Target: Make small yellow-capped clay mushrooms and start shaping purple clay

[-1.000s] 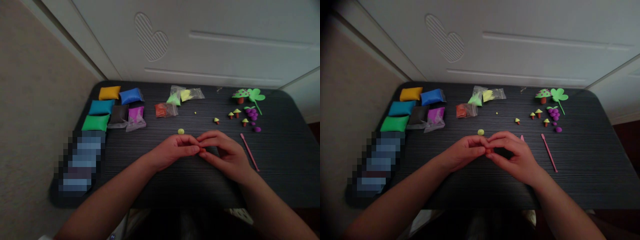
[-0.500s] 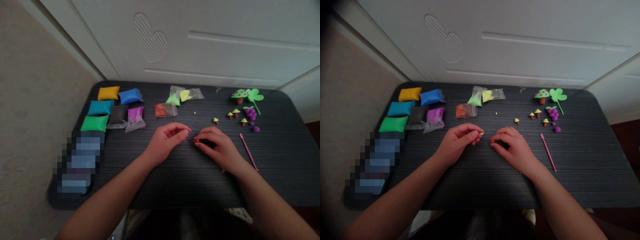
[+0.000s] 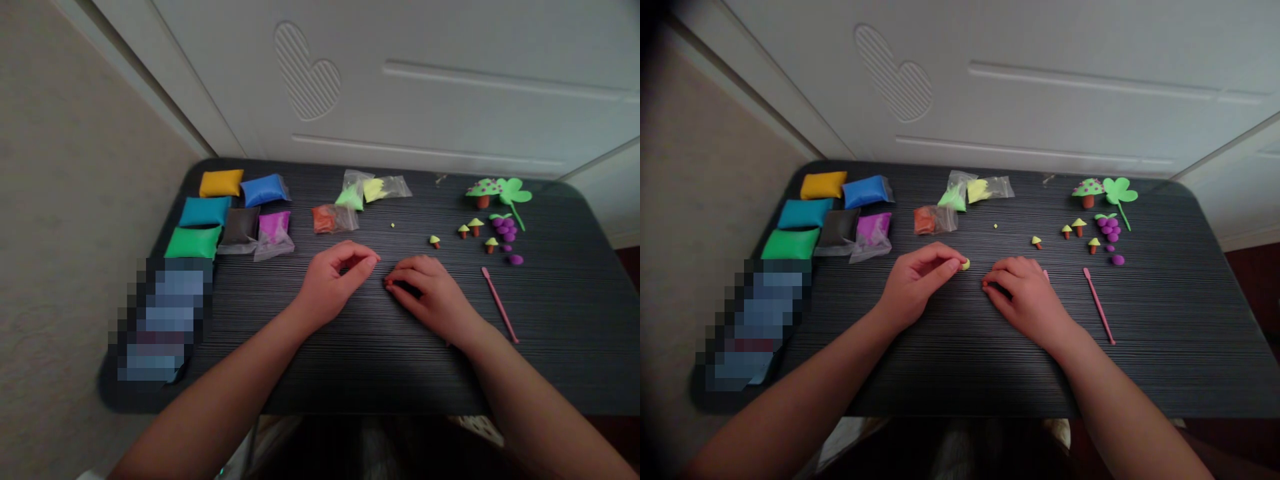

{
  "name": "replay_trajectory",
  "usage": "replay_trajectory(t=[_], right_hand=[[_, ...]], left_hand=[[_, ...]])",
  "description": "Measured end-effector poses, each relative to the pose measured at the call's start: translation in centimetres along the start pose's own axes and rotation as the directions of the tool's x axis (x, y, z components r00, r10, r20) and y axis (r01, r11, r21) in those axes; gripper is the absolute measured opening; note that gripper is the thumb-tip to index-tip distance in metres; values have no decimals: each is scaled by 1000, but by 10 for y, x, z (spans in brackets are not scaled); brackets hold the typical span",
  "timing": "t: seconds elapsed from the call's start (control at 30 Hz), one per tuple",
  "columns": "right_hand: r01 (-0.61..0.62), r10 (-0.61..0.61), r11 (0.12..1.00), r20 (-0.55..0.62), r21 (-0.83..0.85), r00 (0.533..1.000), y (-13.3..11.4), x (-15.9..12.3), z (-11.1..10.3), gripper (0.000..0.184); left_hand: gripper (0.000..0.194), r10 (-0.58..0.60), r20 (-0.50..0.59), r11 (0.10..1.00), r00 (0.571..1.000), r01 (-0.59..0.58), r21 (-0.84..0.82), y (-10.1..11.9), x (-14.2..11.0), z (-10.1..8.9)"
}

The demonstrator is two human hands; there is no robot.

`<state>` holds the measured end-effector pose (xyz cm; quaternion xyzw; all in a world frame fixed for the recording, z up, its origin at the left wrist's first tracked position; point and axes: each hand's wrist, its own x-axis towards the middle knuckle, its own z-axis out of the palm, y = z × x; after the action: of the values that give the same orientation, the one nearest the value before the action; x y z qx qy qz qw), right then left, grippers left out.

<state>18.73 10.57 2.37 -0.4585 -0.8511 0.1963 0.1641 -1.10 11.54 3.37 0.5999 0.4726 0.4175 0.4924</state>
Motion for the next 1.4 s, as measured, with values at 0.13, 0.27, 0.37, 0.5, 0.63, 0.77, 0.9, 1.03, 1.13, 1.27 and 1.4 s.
replay_trajectory(t=[0.13,0.27,0.37,0.5,0.63,0.77,0.9,1.03,1.13,1.27,1.4], right_hand=[[14,-14,1000,-5,-16,1000,-1,1,0,14],[31,-31,998,12,-46,999,-2,1,0,14],[25,-25,999,-2,-34,1000,-2,1,0,15],[11,-11,1000,-8,-24,1000,-1,1,0,14],[-21,28,987,-45,162,999,-5,0,-5,12],[-40,120,869,-131,494,984,-11,-2,-14,11],[-23,159,779,-162,627,974,-15,-4,-15,12],[-16,141,787,-156,617,978,-17,-4,-11,16],[1,125,822,-183,569,975,-17,-4,-10,18],[54,46,913,-234,405,971,-16,-5,-13,25],[85,-14,953,-240,290,971,-15,-5,-16,21]], left_hand=[[16,-13,19,1000,1000,12,8,0,-1,1],[17,-26,34,1000,999,26,2,0,-1,1],[17,-34,38,999,999,33,6,0,-2,2],[18,-42,53,999,998,43,0,-1,-2,2],[17,-80,84,996,993,83,-25,0,0,3],[17,-154,184,970,971,184,-158,2,1,4],[18,-200,369,856,908,345,-385,3,-1,6],[17,-209,445,783,871,422,-458,2,-3,9],[14,-221,448,787,866,430,-442,1,-3,9],[11,-222,420,830,880,397,-392,3,-1,7],[10,-228,396,867,889,370,-333,5,0,5]])
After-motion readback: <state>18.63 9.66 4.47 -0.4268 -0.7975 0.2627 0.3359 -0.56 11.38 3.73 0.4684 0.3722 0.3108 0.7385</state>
